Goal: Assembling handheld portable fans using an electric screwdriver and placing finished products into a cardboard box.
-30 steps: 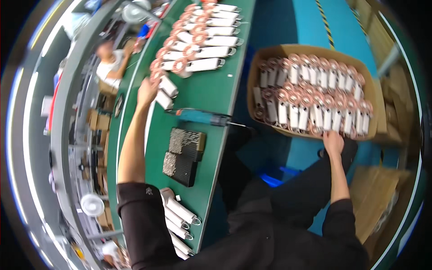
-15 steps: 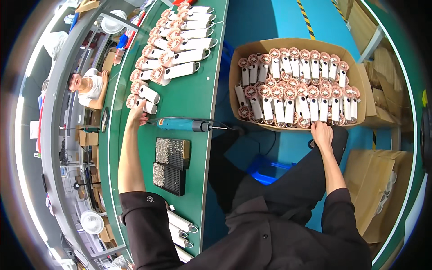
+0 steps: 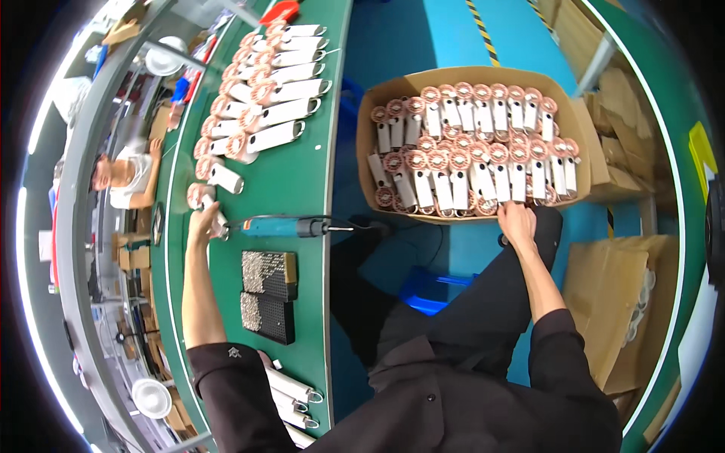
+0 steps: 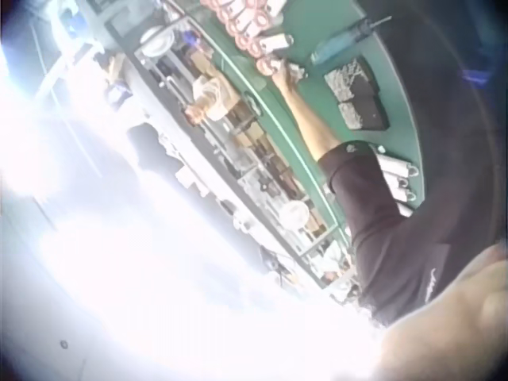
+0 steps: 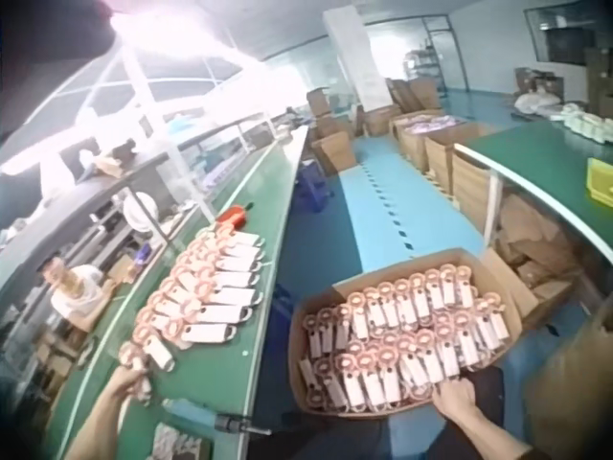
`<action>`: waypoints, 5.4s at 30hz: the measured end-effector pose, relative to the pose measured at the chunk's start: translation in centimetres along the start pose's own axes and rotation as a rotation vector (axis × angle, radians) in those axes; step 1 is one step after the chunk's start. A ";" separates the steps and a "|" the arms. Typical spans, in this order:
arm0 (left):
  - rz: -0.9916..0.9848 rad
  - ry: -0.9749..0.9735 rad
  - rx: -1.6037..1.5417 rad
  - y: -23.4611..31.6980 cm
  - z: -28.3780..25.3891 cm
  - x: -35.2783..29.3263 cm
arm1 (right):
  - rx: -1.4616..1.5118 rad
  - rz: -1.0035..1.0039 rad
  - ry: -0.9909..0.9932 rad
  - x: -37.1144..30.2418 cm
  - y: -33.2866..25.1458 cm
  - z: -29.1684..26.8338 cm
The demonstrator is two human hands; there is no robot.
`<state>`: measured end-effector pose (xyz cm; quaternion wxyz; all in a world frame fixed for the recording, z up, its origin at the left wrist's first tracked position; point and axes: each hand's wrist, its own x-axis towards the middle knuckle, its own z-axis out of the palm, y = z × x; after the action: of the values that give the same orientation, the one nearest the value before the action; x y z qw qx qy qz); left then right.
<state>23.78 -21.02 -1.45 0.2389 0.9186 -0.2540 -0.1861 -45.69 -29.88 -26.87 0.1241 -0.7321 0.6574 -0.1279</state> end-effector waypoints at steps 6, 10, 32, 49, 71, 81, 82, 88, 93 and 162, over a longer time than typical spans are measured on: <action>0.198 0.121 0.146 2.1 -5.4 -1.9 | 0.019 -0.027 -0.001 0.2 -0.5 -0.2; 0.446 0.107 0.261 10.4 -4.7 -8.2 | -0.001 0.007 -0.031 0.1 -0.1 -0.6; 0.559 -0.513 -0.067 28.7 33.1 -19.5 | 0.071 -0.003 0.056 0.0 0.7 -0.3; 0.207 -0.404 0.250 23.4 37.9 -8.1 | 0.263 0.224 -0.199 2.5 0.6 -1.6; 0.199 0.058 0.196 9.3 44.1 -12.1 | 0.333 0.339 -0.277 1.8 2.0 -2.5; 0.150 -0.148 0.333 7.7 45.8 -13.5 | 0.273 0.351 -0.278 2.4 1.8 -1.8; 0.177 -0.152 0.354 7.6 45.6 -13.7 | 0.272 0.351 -0.274 2.5 1.8 -1.9; 0.190 -0.256 0.384 8.1 45.5 -14.1 | 0.189 0.337 -0.279 2.9 1.8 -2.3; 0.182 -0.191 0.355 5.7 46.2 -12.5 | 0.184 0.306 -0.207 2.6 1.0 -1.2; -0.679 -0.802 -0.974 -6.9 50.0 -31.4 | 0.083 -0.934 0.080 11.1 -41.1 -10.6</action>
<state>-21.97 -15.60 -39.01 0.4391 0.5967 0.0897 -0.6657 -10.05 -36.81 -2.29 0.0570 -0.9384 0.2563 -0.2245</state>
